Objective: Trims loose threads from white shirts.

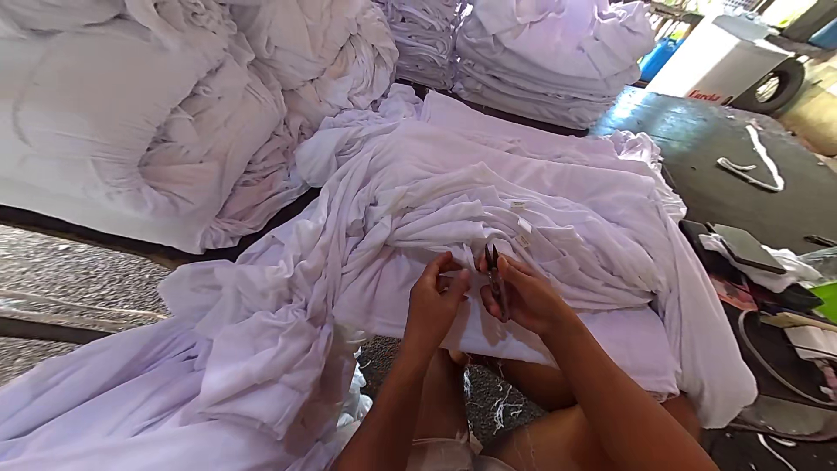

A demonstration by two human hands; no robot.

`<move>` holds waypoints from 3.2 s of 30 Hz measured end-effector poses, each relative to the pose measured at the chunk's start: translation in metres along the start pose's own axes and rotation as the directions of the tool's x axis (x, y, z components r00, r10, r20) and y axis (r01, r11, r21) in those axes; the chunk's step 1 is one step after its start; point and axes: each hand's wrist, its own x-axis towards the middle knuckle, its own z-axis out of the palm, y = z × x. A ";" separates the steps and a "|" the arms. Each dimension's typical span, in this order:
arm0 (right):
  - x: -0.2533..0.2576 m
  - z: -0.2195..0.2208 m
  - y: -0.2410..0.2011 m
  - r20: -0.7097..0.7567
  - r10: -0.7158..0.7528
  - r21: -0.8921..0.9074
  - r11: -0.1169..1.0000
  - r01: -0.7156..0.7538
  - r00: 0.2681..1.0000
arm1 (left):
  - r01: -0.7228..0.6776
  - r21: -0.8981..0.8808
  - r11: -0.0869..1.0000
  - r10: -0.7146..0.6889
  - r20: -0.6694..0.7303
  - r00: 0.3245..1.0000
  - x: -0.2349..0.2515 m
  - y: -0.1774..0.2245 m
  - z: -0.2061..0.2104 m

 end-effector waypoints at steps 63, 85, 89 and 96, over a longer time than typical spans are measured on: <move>-0.008 -0.012 -0.003 -0.340 -0.448 -0.610 0.774 0.169 0.826 | -0.433 0.257 0.864 0.353 0.304 0.885 -0.016 -0.045 0.025; 0.039 -0.034 -0.051 -0.149 -0.249 -0.957 0.280 -0.076 0.957 | -0.506 0.685 0.524 0.549 0.182 0.816 -0.004 -0.072 0.002; 0.053 -0.056 -0.071 -0.173 -0.107 -0.850 0.518 -0.094 0.979 | -0.502 0.770 0.394 0.656 0.147 0.741 -0.003 -0.087 0.008; 0.050 -0.074 -0.075 -0.123 0.039 -0.686 0.719 -0.113 0.992 | -0.609 0.707 0.359 0.631 0.297 0.717 -0.044 -0.107 0.040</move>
